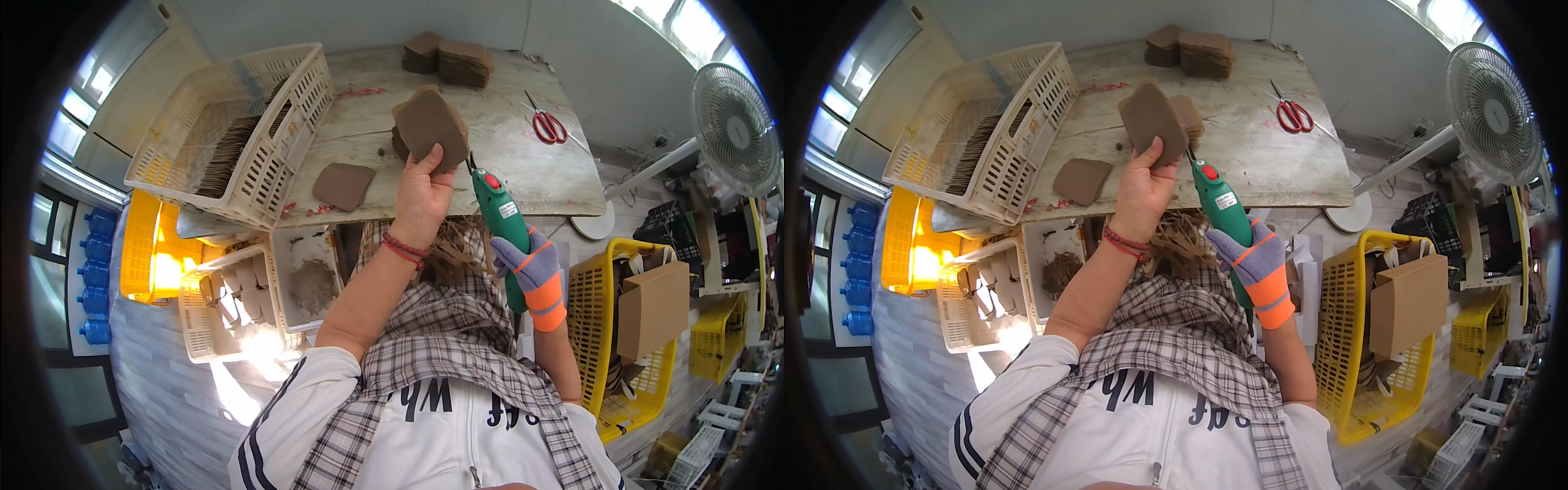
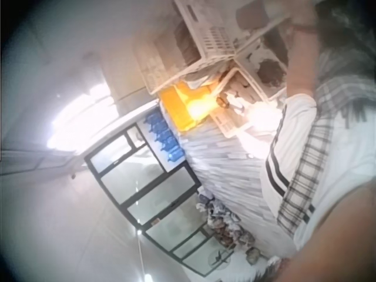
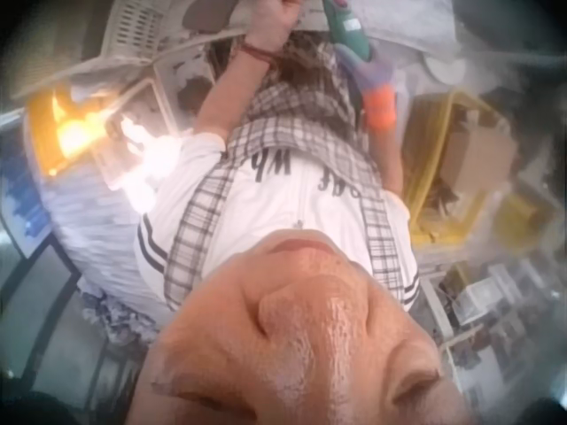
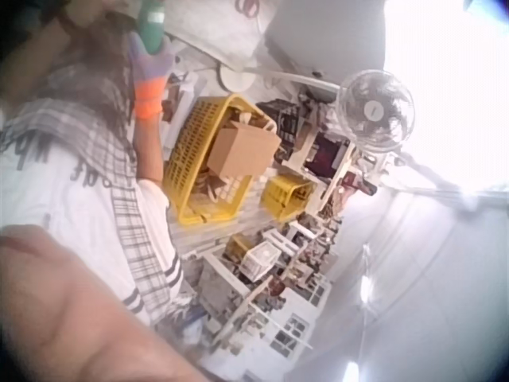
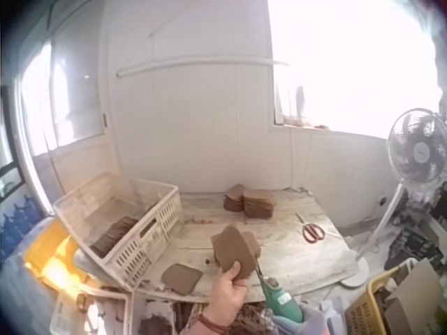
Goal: The person uses a rotary tool to trim the edges of small brown square pieces of craft material. They handle the pieces one at a time, rotating them to smooth the edges, and place the finished pieces into a white plastic basket.
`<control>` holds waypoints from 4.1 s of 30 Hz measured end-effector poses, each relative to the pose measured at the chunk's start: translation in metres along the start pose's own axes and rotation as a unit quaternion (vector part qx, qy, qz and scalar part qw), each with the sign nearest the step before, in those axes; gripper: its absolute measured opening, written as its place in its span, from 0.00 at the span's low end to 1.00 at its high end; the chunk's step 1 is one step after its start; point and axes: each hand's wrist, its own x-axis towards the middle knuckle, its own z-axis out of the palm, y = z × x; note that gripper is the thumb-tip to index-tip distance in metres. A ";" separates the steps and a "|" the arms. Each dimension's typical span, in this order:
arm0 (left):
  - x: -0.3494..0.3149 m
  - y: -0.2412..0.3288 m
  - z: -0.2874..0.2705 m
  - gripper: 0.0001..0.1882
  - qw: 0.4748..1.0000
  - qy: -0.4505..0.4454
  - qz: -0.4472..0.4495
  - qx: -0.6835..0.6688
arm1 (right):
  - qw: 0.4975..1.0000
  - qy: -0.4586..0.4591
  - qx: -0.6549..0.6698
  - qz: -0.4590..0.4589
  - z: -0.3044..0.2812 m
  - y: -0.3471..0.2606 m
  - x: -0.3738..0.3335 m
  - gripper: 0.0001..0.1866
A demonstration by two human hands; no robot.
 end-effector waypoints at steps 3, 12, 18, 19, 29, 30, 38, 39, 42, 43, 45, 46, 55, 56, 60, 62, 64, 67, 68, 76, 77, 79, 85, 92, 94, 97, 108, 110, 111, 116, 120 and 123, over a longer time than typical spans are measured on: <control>-0.005 -0.003 0.002 0.18 1.000 0.005 0.000 0.017 | 1.000 0.002 0.013 -0.004 0.001 -0.004 -0.004 0.20; -0.020 -0.009 -0.008 0.17 0.990 -0.052 -0.011 0.132 | 1.000 0.016 0.018 -0.012 -0.002 -0.011 -0.006 0.20; -0.036 -0.016 -0.019 0.16 0.982 -0.061 -0.039 0.177 | 0.999 0.028 0.022 -0.022 -0.009 -0.009 -0.001 0.20; -0.038 -0.017 -0.022 0.16 0.979 -0.064 -0.041 0.189 | 0.999 0.031 0.027 -0.025 -0.011 -0.009 0.000 0.20; -0.039 0.024 -0.026 0.19 0.918 -0.095 -0.038 0.382 | 0.998 -0.015 -0.059 0.005 -0.040 -0.008 -0.011 0.22; -0.038 0.032 -0.026 0.19 0.902 -0.108 -0.046 0.415 | 0.998 -0.024 -0.059 0.009 -0.041 -0.010 -0.014 0.22; -0.034 0.074 -0.017 0.20 0.807 -0.165 -0.137 0.550 | 0.990 -0.053 -0.134 -0.009 -0.047 -0.003 -0.028 0.24; -0.035 0.074 -0.018 0.20 0.803 -0.172 -0.143 0.553 | 0.990 -0.054 -0.132 -0.015 -0.044 -0.002 -0.029 0.25; -0.038 0.072 -0.024 0.20 0.790 -0.188 -0.159 0.561 | 0.991 -0.047 -0.122 -0.014 -0.036 -0.003 -0.030 0.24; -0.040 0.070 -0.026 0.20 0.787 -0.189 -0.163 0.564 | 0.993 -0.047 -0.111 -0.008 -0.034 -0.004 -0.030 0.24; -0.044 0.068 -0.029 0.20 0.782 -0.187 -0.177 0.567 | 0.995 -0.048 -0.088 0.003 -0.031 -0.004 -0.028 0.24; -0.045 0.067 -0.031 0.21 0.780 -0.184 -0.187 0.568 | 0.994 -0.054 -0.096 0.004 -0.031 -0.004 -0.027 0.24; -0.043 0.086 -0.021 0.15 0.738 -0.160 -0.091 0.650 | 0.992 -0.104 -0.055 0.043 -0.032 -0.008 -0.026 0.23; -0.040 0.090 -0.024 0.14 0.737 -0.142 -0.071 0.657 | 0.992 -0.106 -0.058 0.040 -0.033 -0.008 -0.026 0.23; -0.035 0.099 -0.026 0.11 0.821 -0.120 -0.061 0.554 | 0.989 -0.112 -0.083 0.058 -0.033 -0.002 -0.023 0.23; -0.033 0.102 -0.025 0.09 0.840 -0.117 -0.071 0.525 | 0.987 -0.125 -0.086 0.055 -0.032 -0.003 -0.024 0.23; -0.028 0.107 -0.028 0.09 0.847 -0.121 -0.083 0.512 | 0.985 -0.138 -0.090 0.053 -0.030 -0.004 -0.024 0.23; -0.029 0.109 -0.026 0.09 0.851 -0.118 -0.099 0.502 | 0.983 -0.147 -0.102 0.050 -0.028 -0.003 -0.023 0.23; -0.030 0.109 -0.026 0.09 0.847 -0.119 -0.101 0.509 | 0.982 -0.144 -0.109 0.049 -0.027 0.000 -0.023 0.24; -0.037 0.103 -0.024 0.09 0.785 -0.134 -0.145 0.587 | 0.972 -0.130 -0.198 0.001 -0.018 0.005 -0.023 0.25; -0.037 0.101 -0.025 0.09 0.778 -0.138 -0.144 0.595 | 0.969 -0.128 -0.210 -0.019 -0.019 0.013 -0.020 0.26; -0.039 0.100 -0.025 0.08 0.765 -0.142 -0.139 0.613 | 0.968 -0.128 -0.213 -0.036 -0.017 0.019 -0.017 0.26; -0.040 0.100 -0.021 0.10 0.736 -0.147 -0.201 0.629 | 0.972 -0.137 -0.189 -0.004 -0.004 0.009 -0.014 0.26; -0.034 0.105 -0.035 0.16 0.707 -0.203 -0.233 0.636 | 0.976 -0.185 -0.107 0.028 0.020 0.012 0.005 0.23; -0.038 0.108 -0.033 0.18 0.724 -0.211 -0.196 0.627 | 0.980 -0.181 -0.071 0.033 0.025 0.018 0.010 0.23; -0.010 0.164 -0.051 0.17 0.727 -0.085 -0.094 0.674 | 0.985 -0.156 -0.067 0.030 0.017 0.027 0.011 0.25; 0.091 0.133 -0.059 0.23 0.291 -0.118 0.358 0.879 | 0.992 -0.080 -0.078 0.057 -0.012 0.058 0.013 0.21; 0.121 0.096 -0.052 0.24 0.279 -0.126 0.354 0.884 | 0.992 -0.074 -0.080 0.064 -0.013 0.058 0.014 0.20; 0.130 0.086 -0.048 0.24 0.272 -0.131 0.352 0.886 | 0.993 -0.071 -0.077 0.061 -0.015 0.058 0.013 0.21; 0.145 0.071 -0.037 0.24 0.268 -0.137 0.252 0.920 | 0.995 -0.043 -0.075 0.043 -0.025 0.066 0.007 0.20; 0.139 0.072 -0.027 0.20 0.339 -0.152 0.285 0.884 | 0.996 -0.034 -0.068 0.049 -0.030 0.060 0.006 0.21; 0.126 0.076 -0.011 0.16 0.416 -0.162 0.218 0.868 | 0.997 -0.024 -0.023 0.063 -0.031 0.067 0.010 0.21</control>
